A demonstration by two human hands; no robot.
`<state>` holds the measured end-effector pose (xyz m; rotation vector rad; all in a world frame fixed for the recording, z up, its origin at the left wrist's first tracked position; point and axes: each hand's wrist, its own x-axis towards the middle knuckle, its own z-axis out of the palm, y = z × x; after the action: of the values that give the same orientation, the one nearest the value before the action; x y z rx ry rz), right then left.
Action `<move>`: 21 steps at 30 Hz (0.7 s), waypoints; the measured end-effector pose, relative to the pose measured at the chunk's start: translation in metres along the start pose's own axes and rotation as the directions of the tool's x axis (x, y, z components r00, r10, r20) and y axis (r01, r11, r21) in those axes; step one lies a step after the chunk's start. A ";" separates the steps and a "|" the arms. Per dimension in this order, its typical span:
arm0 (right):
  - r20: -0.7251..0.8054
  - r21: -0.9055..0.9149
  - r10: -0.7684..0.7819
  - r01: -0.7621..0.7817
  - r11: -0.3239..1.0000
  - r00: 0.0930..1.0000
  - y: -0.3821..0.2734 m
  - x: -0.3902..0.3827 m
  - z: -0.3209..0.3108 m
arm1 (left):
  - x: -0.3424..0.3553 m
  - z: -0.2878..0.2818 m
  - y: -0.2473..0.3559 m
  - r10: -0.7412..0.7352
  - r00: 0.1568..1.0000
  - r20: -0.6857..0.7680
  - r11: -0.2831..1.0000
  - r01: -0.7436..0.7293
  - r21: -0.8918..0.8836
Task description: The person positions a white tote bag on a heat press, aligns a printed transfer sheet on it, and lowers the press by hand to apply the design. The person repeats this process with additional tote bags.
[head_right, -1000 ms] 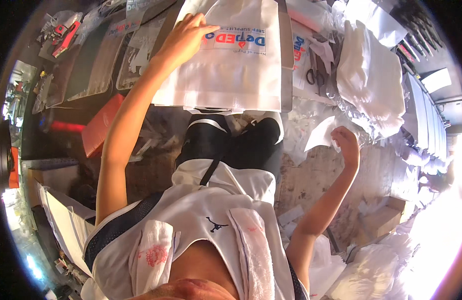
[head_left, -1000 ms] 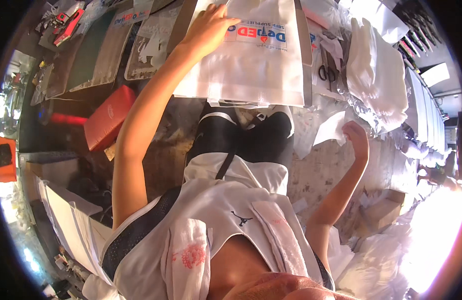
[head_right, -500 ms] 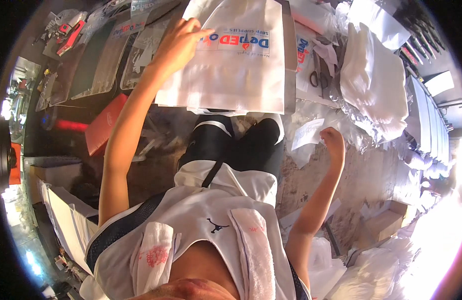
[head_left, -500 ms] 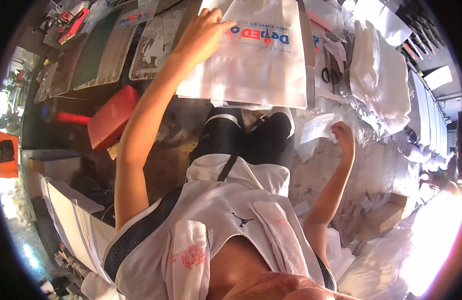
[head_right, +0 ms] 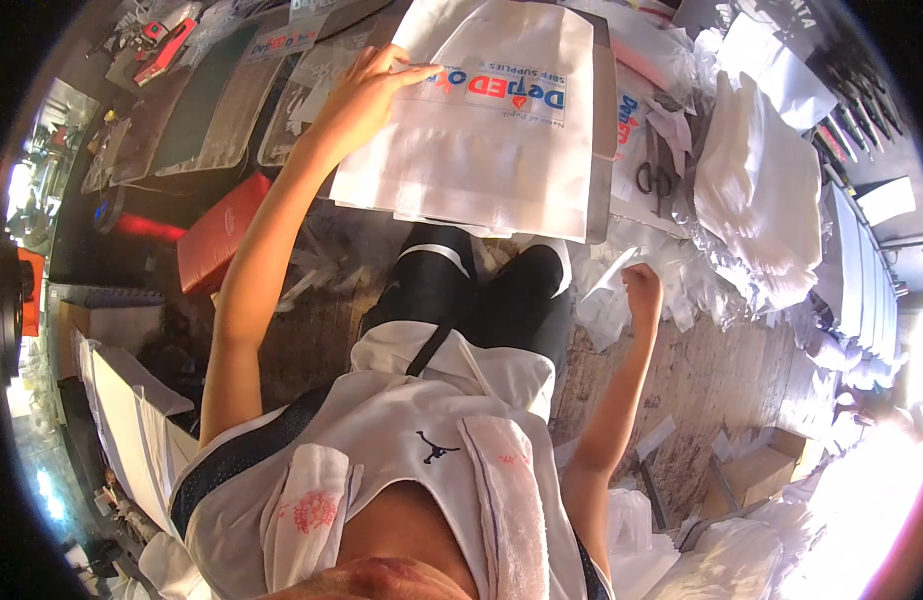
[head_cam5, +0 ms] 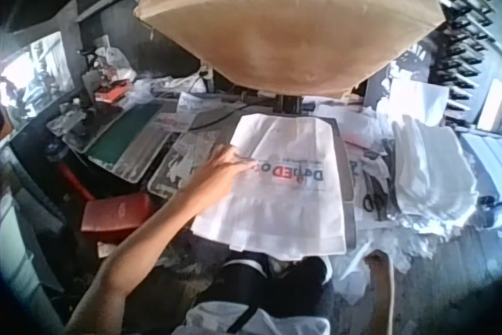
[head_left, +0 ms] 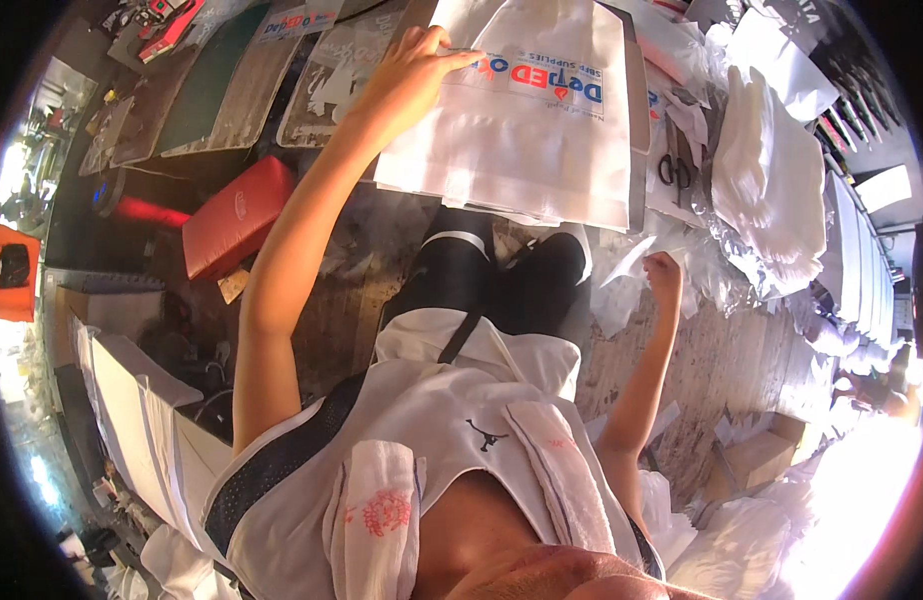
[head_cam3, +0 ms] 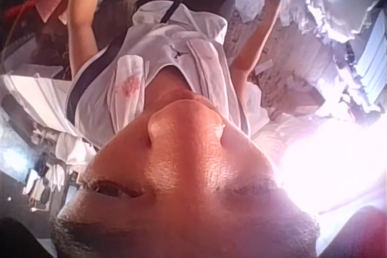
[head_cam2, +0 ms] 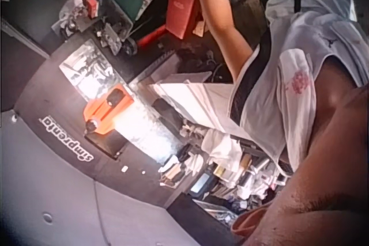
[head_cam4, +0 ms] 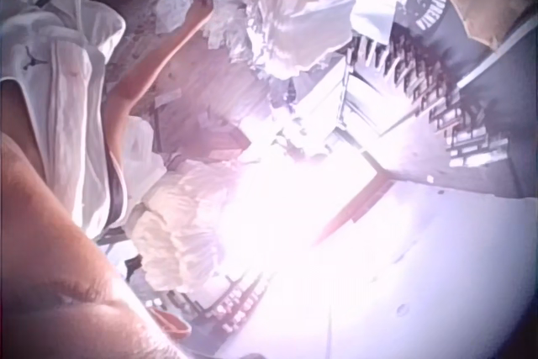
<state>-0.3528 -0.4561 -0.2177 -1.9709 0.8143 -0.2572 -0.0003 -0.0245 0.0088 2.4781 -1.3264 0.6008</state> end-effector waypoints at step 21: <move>-0.084 0.141 0.114 -0.102 0.985 0.990 0.025 -0.007 0.057 | -0.039 -0.006 0.176 0.151 0.986 -0.063 0.850 -0.163 -0.501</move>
<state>-0.3409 -0.4198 -0.2678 -1.7913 0.9356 -0.3330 -0.1685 -0.0899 0.0018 1.9455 -1.4638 0.2597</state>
